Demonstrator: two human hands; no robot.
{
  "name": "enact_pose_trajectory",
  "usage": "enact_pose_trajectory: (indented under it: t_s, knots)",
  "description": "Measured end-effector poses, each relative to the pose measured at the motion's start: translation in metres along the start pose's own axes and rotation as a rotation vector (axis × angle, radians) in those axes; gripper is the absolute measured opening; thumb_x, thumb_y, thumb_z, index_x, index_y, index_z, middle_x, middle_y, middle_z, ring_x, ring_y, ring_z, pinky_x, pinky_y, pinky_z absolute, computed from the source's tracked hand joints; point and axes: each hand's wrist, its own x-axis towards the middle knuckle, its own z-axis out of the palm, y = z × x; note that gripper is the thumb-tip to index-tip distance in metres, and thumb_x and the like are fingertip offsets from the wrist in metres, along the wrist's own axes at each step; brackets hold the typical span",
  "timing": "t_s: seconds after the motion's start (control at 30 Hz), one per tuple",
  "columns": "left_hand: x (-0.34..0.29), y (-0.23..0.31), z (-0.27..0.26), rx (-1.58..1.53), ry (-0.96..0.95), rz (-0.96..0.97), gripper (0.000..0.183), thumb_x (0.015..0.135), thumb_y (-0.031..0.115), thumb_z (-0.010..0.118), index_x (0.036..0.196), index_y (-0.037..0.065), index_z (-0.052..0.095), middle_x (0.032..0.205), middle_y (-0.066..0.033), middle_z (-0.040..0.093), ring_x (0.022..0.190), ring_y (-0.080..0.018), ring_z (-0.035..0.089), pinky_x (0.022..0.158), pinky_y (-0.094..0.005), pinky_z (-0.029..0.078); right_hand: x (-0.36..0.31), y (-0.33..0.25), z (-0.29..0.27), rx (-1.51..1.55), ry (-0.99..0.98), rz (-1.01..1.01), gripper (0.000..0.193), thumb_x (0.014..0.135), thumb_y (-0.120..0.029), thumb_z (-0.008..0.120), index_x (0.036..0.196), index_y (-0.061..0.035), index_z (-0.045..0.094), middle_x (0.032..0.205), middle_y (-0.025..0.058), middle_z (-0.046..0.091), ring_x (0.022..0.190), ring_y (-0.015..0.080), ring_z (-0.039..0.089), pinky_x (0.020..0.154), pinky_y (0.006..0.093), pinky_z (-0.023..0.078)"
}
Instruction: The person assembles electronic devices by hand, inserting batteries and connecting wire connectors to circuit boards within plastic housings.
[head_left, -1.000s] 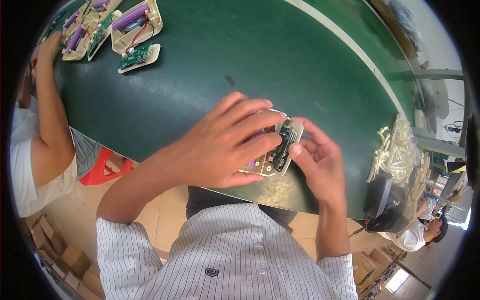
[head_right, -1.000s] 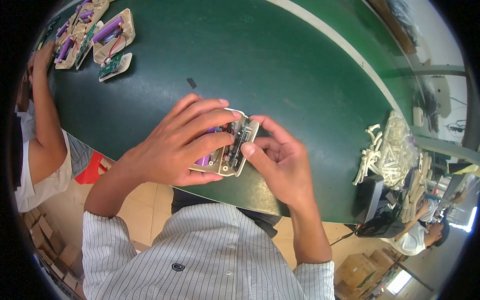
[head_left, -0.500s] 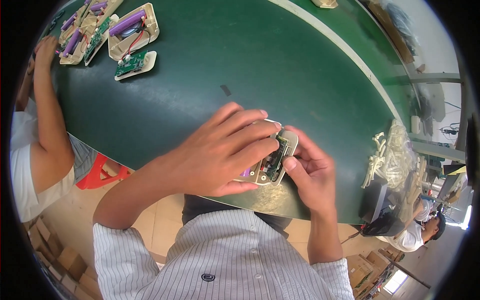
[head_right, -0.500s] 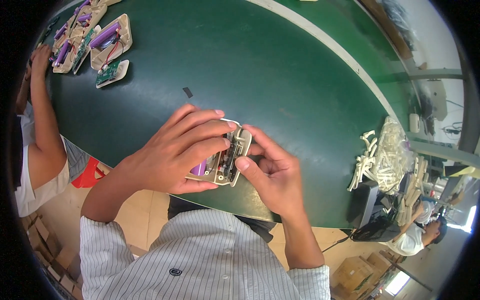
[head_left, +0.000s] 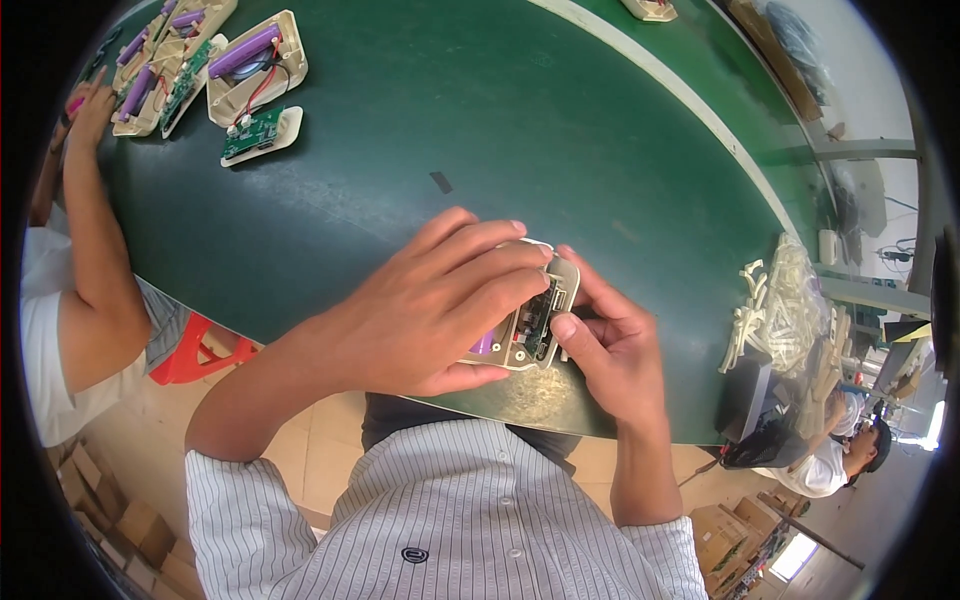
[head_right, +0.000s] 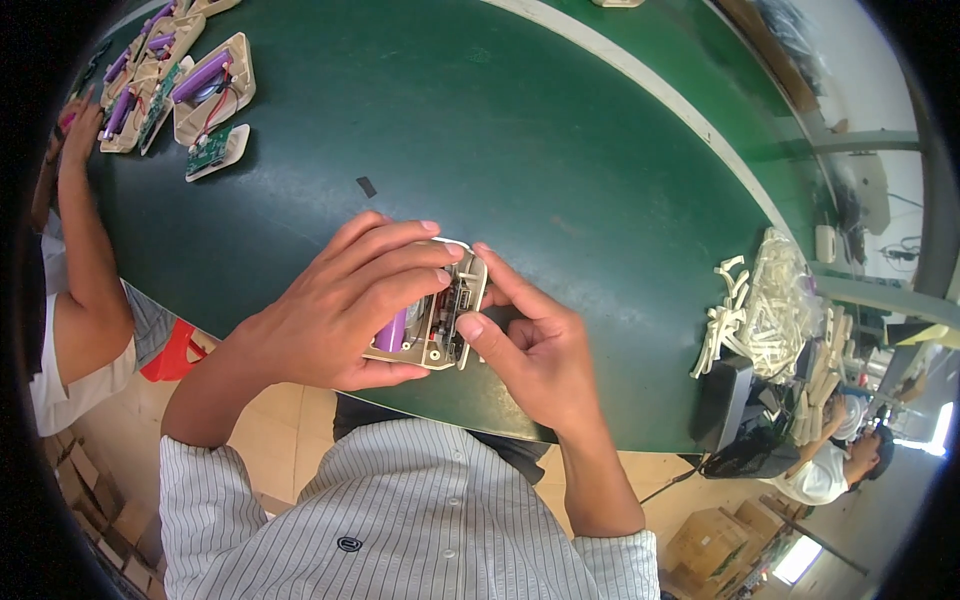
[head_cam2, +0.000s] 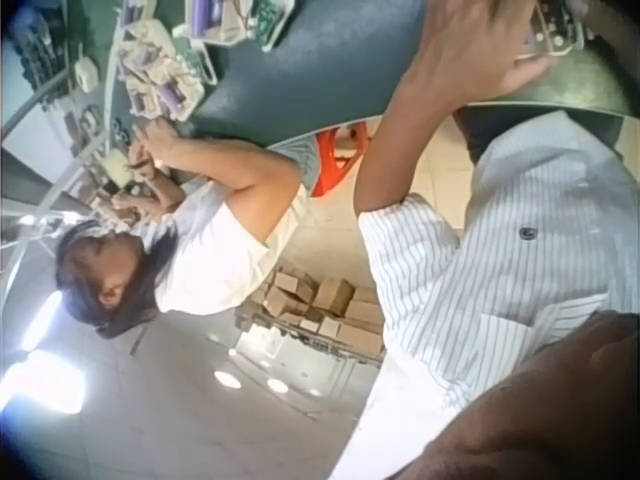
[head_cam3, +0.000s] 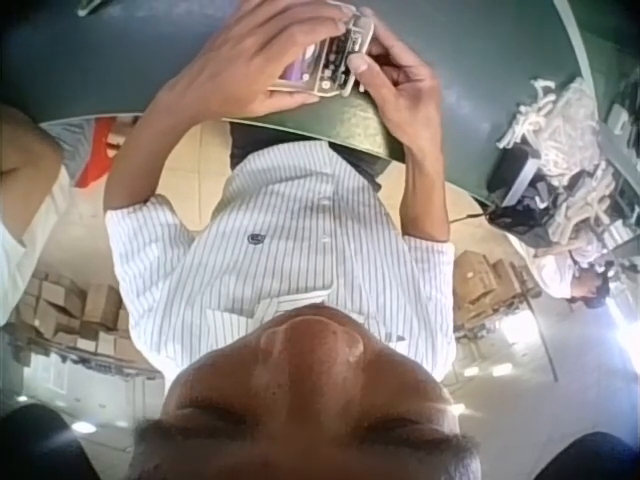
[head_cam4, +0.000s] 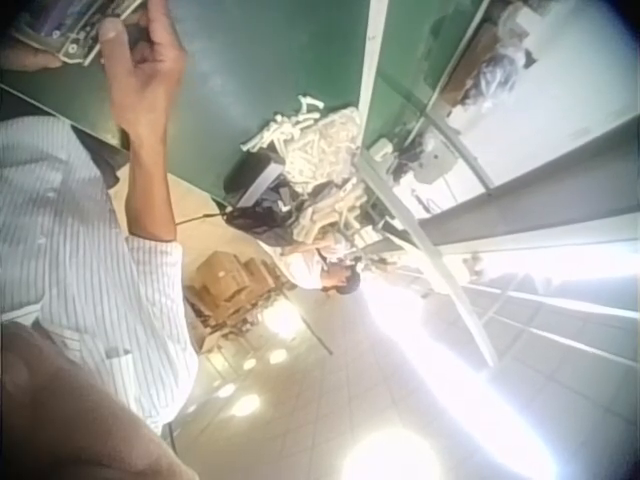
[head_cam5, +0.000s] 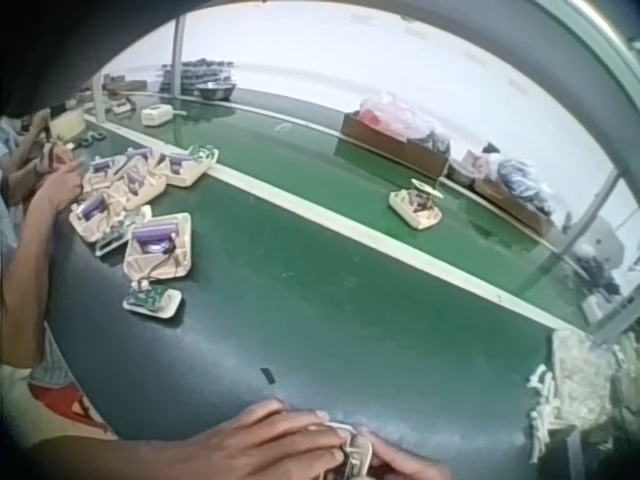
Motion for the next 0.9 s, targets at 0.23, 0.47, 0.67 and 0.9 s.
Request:
enact_pose_trajectory:
  t_s: [0.23, 0.47, 0.67, 0.9]
  knots:
    - [0.0, 0.001, -0.002, -0.007, -0.006, -0.013, 0.087, 0.061, 0.02, 0.094, 0.134, 0.007, 0.048, 0.143, -0.015, 0.055, 0.131, -0.0384, 0.053, 0.101, -0.0539, 0.043, 0.002, -0.006, 0.002, 0.011, -0.001, 0.049, 0.059, 0.092, -0.006, 0.076, 0.147, -0.0079, 0.056, 0.098, -0.0019, 0.067, 0.066, -0.0027, 0.044, 0.055, 0.0159, 0.036]
    - [0.002, 0.0, -0.003, -0.001, -0.003, -0.001, 0.088, 0.062, 0.021, 0.094, 0.135, 0.007, 0.048, 0.144, -0.0149, 0.056, 0.131, -0.0384, 0.053, 0.102, -0.0542, 0.043, 0.0, 0.005, 0.001, 0.053, 0.004, -0.091, 0.057, 0.091, -0.004, 0.076, 0.145, -0.0059, 0.058, 0.099, 0.0001, 0.068, 0.067, -0.0021, 0.047, 0.055, 0.0156, 0.037]
    - [0.0, 0.0, -0.004, -0.004, -0.014, -0.004, 0.087, 0.061, 0.022, 0.094, 0.135, 0.007, 0.049, 0.143, -0.0148, 0.057, 0.13, -0.0383, 0.054, 0.102, -0.0547, 0.043, 0.0, -0.002, 0.007, 0.118, 0.014, -0.073, 0.055, 0.094, -0.004, 0.073, 0.145, -0.0048, 0.055, 0.095, 0.0022, 0.069, 0.07, -0.0007, 0.053, 0.056, 0.0164, 0.04]
    - [0.0, 0.001, -0.002, -0.01, -0.006, -0.006, 0.088, 0.061, 0.022, 0.094, 0.134, 0.006, 0.049, 0.142, -0.0149, 0.057, 0.13, -0.0382, 0.054, 0.102, -0.0548, 0.043, 0.001, -0.001, 0.003, 0.055, 0.005, -0.041, 0.053, 0.096, -0.009, 0.073, 0.145, -0.0072, 0.052, 0.093, 0.0052, 0.07, 0.071, 0.0031, 0.058, 0.059, 0.0183, 0.045]
